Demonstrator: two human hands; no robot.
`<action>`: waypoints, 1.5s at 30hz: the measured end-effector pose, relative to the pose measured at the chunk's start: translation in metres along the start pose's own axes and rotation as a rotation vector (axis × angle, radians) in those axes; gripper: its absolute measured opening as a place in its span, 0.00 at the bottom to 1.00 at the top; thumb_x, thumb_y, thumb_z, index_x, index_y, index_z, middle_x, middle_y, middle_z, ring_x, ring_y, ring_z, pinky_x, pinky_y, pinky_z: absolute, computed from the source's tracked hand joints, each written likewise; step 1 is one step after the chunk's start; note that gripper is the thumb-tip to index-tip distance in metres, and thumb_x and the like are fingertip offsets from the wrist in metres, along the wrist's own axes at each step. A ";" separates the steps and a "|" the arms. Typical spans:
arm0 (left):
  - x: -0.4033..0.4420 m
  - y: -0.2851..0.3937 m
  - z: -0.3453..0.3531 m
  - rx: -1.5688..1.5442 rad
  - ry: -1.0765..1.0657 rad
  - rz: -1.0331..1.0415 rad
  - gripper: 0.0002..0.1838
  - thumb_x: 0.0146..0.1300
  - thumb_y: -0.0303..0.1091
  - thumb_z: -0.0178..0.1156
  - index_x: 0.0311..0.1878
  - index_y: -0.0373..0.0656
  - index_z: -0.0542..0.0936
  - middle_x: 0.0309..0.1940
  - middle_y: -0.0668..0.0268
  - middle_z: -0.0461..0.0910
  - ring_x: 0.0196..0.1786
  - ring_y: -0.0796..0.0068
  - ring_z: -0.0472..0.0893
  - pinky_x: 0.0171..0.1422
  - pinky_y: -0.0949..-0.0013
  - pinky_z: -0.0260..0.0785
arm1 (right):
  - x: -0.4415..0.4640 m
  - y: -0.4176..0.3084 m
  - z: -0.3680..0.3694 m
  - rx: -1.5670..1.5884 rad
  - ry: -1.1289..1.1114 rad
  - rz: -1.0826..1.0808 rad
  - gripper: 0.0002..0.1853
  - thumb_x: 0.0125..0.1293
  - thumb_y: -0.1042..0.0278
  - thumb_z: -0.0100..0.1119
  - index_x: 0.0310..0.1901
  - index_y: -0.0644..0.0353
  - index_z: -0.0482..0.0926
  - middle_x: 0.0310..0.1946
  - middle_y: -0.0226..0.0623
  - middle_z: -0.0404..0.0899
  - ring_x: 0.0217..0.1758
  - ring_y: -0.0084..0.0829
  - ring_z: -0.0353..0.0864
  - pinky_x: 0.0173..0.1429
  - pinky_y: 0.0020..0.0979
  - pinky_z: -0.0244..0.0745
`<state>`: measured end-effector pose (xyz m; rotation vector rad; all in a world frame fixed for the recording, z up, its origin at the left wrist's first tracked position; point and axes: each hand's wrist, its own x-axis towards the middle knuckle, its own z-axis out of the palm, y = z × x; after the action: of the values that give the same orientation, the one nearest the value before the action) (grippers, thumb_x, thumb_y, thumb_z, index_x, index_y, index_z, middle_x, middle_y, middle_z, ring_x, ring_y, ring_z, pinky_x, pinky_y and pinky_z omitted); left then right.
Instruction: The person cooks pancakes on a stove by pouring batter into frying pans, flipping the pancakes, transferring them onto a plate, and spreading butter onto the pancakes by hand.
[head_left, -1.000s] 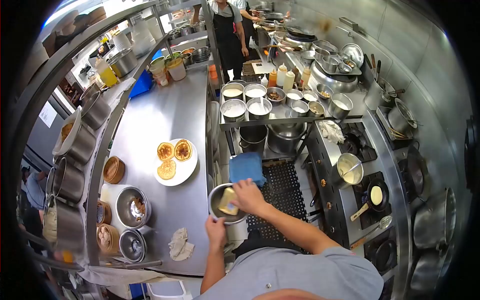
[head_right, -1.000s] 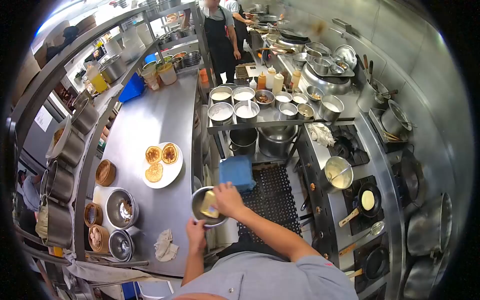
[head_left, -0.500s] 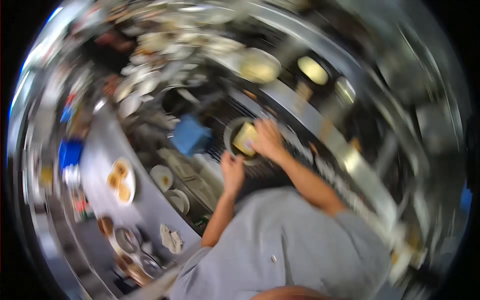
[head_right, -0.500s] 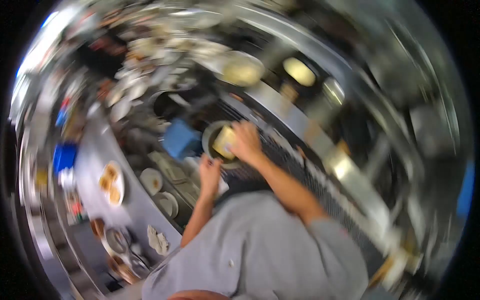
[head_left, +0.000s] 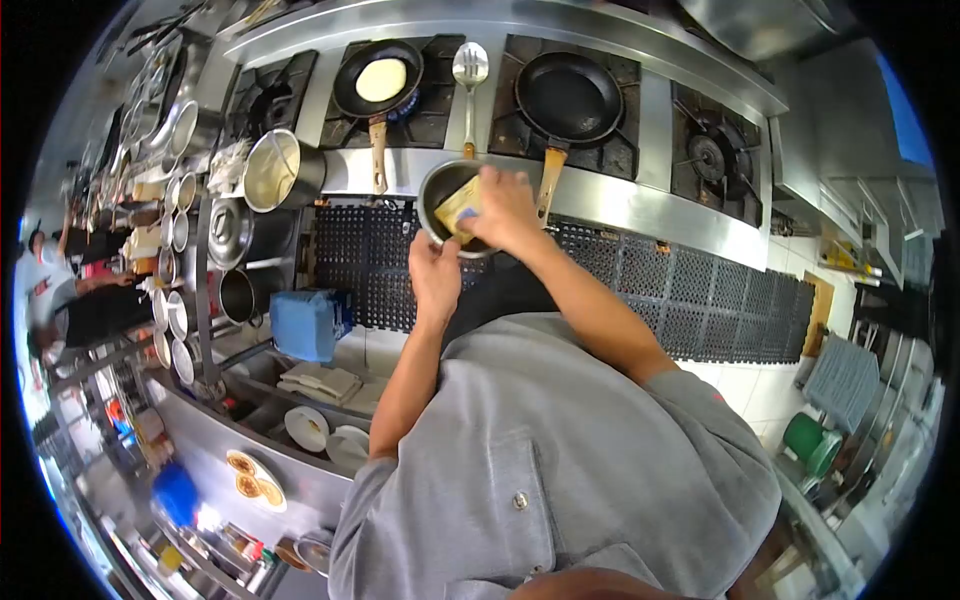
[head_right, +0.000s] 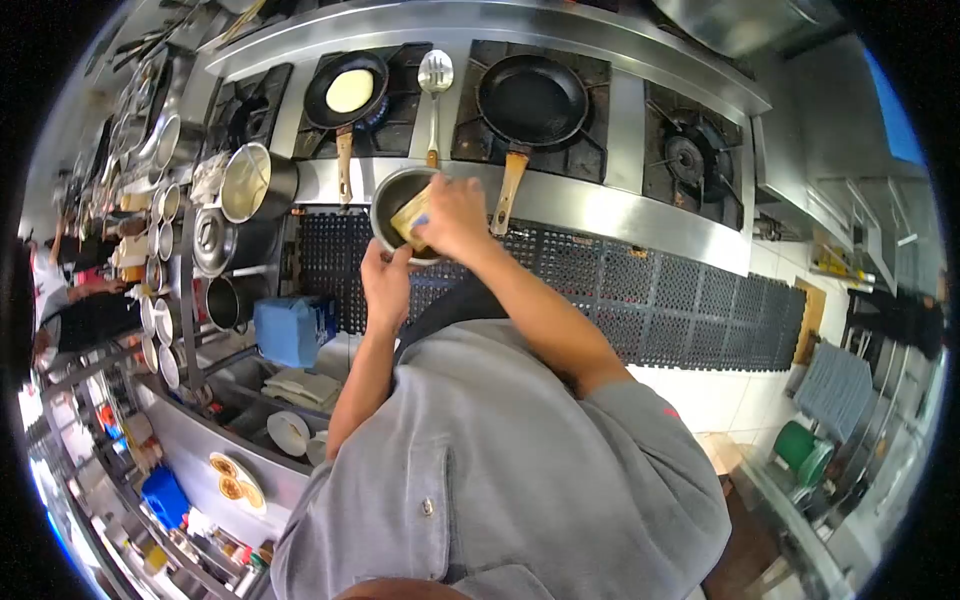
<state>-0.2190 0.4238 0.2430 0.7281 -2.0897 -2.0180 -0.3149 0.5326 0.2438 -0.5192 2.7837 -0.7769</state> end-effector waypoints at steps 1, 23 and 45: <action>0.002 -0.002 0.008 -0.072 0.026 -0.028 0.04 0.58 0.20 0.54 0.38 0.34 0.75 0.25 0.69 0.74 0.26 0.83 0.73 0.28 0.75 0.66 | 0.003 0.007 -0.005 0.006 0.020 0.022 0.38 0.38 0.52 0.75 0.47 0.66 0.68 0.44 0.54 0.74 0.52 0.53 0.71 0.55 0.44 0.65; 0.030 -0.007 0.004 -0.077 0.016 -0.168 0.09 0.59 0.23 0.55 0.44 0.35 0.75 0.34 0.65 0.75 0.34 0.79 0.76 0.37 0.75 0.72 | 0.137 0.188 -0.048 -0.193 0.479 0.112 0.20 0.52 0.62 0.67 0.43 0.60 0.73 0.38 0.46 0.81 0.44 0.47 0.79 0.47 0.45 0.72; -0.041 -0.023 -0.096 -0.314 0.334 -0.322 0.10 0.62 0.24 0.54 0.47 0.36 0.75 0.37 0.65 0.77 0.36 0.79 0.76 0.40 0.74 0.72 | 0.127 0.174 -0.063 -0.339 0.176 -0.083 0.19 0.55 0.62 0.62 0.45 0.62 0.70 0.38 0.53 0.79 0.44 0.53 0.77 0.47 0.49 0.73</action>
<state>-0.1367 0.3557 0.2380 1.2979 -1.5052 -2.1248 -0.4973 0.6519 0.1916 -0.6554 3.0949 -0.3797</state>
